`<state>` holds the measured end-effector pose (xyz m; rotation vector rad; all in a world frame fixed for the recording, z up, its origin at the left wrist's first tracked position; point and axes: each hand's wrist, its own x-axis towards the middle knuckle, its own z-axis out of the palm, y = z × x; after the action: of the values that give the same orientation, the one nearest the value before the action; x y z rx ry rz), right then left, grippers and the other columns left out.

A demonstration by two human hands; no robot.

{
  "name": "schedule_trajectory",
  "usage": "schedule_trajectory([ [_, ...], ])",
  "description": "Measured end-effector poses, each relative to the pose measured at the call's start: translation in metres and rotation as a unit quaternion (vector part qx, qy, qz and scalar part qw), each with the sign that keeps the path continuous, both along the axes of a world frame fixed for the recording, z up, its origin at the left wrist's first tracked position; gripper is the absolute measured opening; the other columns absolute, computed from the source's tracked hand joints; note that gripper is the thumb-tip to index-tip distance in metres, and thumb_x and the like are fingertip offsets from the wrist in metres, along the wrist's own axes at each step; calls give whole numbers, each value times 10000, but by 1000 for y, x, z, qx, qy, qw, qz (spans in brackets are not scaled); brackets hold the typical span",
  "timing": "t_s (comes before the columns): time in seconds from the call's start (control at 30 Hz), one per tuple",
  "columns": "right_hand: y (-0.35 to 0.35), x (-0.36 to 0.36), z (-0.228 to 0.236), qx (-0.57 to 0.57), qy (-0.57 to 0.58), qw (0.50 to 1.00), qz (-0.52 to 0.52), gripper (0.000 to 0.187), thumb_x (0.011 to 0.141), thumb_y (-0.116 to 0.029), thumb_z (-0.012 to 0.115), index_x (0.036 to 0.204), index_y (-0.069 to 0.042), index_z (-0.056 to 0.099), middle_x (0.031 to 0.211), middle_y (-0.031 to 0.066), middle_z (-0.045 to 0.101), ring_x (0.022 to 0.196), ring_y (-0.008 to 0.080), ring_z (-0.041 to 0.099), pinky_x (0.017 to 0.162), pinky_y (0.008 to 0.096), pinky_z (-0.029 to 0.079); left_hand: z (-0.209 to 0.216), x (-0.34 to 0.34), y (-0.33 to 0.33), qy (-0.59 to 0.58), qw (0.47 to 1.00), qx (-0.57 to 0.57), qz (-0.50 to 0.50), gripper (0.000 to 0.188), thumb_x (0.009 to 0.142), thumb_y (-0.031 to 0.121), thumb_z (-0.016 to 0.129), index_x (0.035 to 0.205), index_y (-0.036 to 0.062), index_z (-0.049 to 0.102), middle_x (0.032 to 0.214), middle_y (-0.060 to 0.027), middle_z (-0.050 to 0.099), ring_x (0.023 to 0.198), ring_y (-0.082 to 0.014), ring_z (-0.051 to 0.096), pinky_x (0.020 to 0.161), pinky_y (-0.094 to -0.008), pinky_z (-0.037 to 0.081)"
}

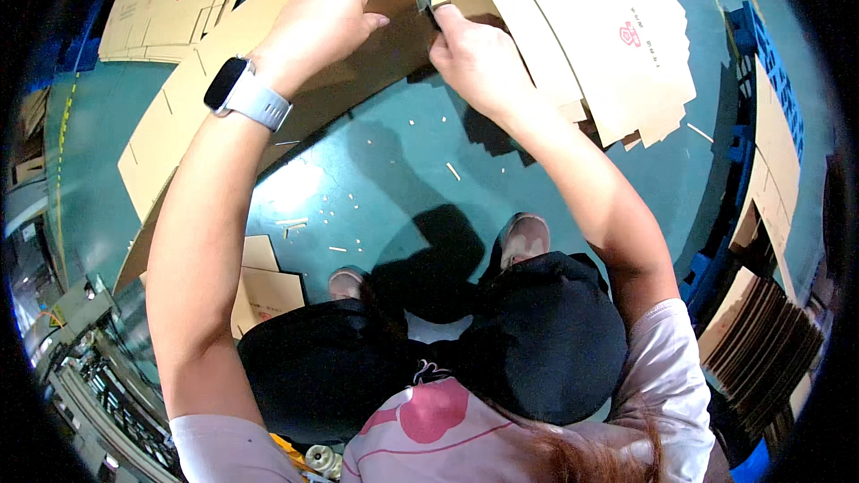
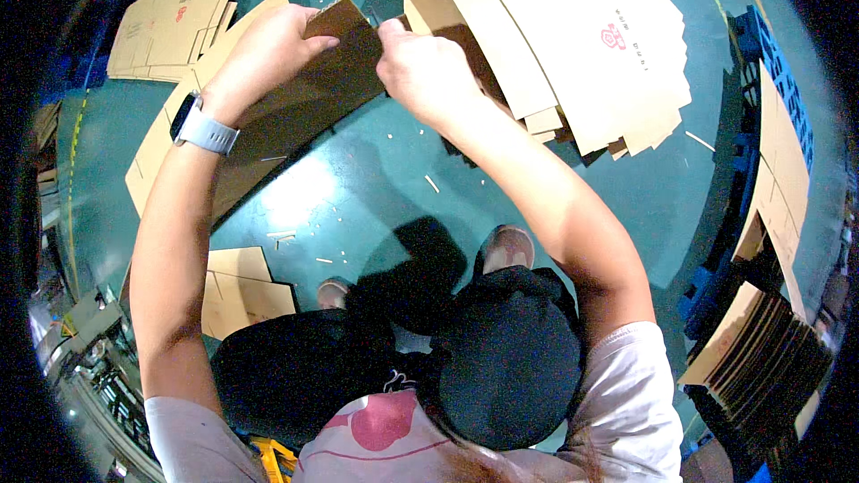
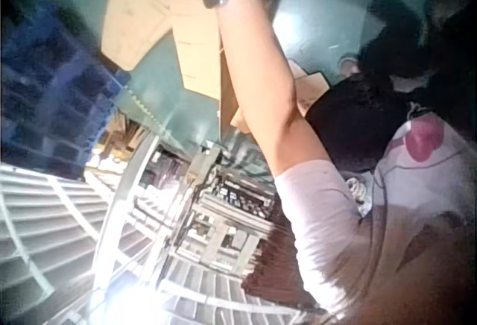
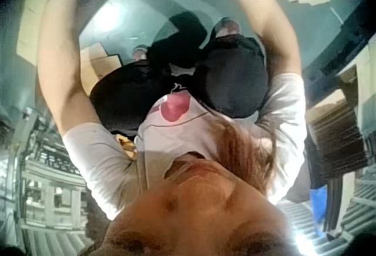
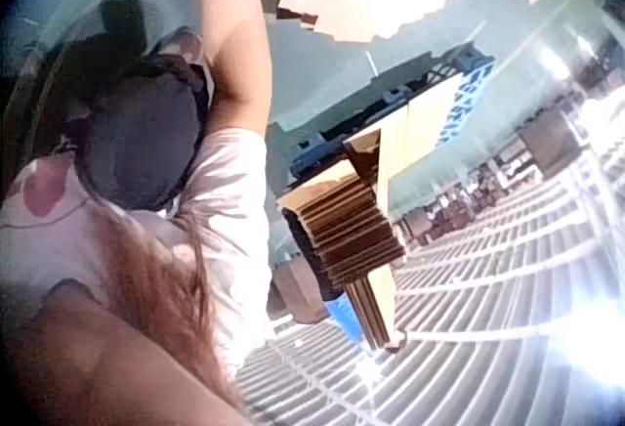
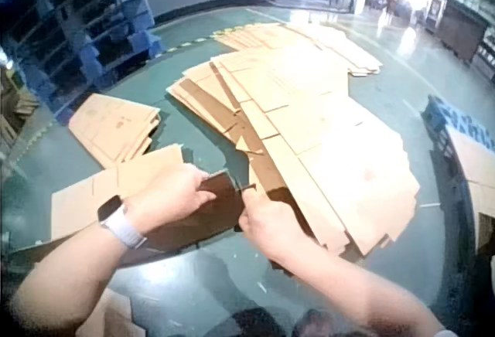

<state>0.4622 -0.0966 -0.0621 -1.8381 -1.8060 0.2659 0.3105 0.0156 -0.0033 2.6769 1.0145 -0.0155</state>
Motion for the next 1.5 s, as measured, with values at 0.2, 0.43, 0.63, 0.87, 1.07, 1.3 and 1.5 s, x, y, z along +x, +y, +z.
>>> schedule_trajectory([
  [0.2,12,5,-4,28,-47,998,25,132,781,-108,535,866,-28,474,683,147,617,643,320,633,544,416,508,8,13,-5,21,999,27,25,218,797,213,641,880,12,658,839,-188,639,823,-336,622,762,-411,497],
  [0.43,8,7,-5,27,-73,997,8,180,750,-113,578,879,-34,480,758,147,625,692,321,634,588,419,509,4,13,-7,-22,999,49,5,222,789,206,634,893,11,650,831,-199,632,818,-357,607,738,-428,485],
  [0.63,-6,-1,0,-23,-83,996,-5,190,742,-110,594,878,-36,484,756,154,622,712,316,636,604,421,509,1,10,-10,-40,997,61,24,238,770,222,652,890,17,649,830,-192,625,834,-362,597,749,-442,476],
  [0.87,-15,1,2,-1,-97,995,-5,110,756,-93,549,834,-37,495,696,166,613,638,323,632,562,434,508,-1,12,-11,-41,998,51,26,233,773,217,651,903,24,653,842,-188,630,842,-358,597,758,-437,472],
  [1.07,-29,15,27,-35,44,998,-25,92,781,-99,536,808,-14,516,689,204,591,673,363,617,573,435,489,-2,9,-7,-17,999,38,19,239,781,208,642,915,11,650,840,-207,627,825,-362,600,745,-426,475],
  [1.3,-2,37,-29,-59,651,740,-155,152,913,-192,503,868,-56,553,653,-19,470,526,77,427,447,224,363,6,24,-3,29,1000,-1,-4,258,792,219,634,883,-23,637,802,-219,625,765,-363,607,690,-411,475],
  [1.5,9,16,-45,-14,678,719,-153,173,920,-184,490,876,-26,544,677,8,515,566,86,471,496,246,405,14,24,-8,17,1000,3,21,273,784,229,649,888,-23,653,842,-239,621,820,-376,605,750,-422,488],
])
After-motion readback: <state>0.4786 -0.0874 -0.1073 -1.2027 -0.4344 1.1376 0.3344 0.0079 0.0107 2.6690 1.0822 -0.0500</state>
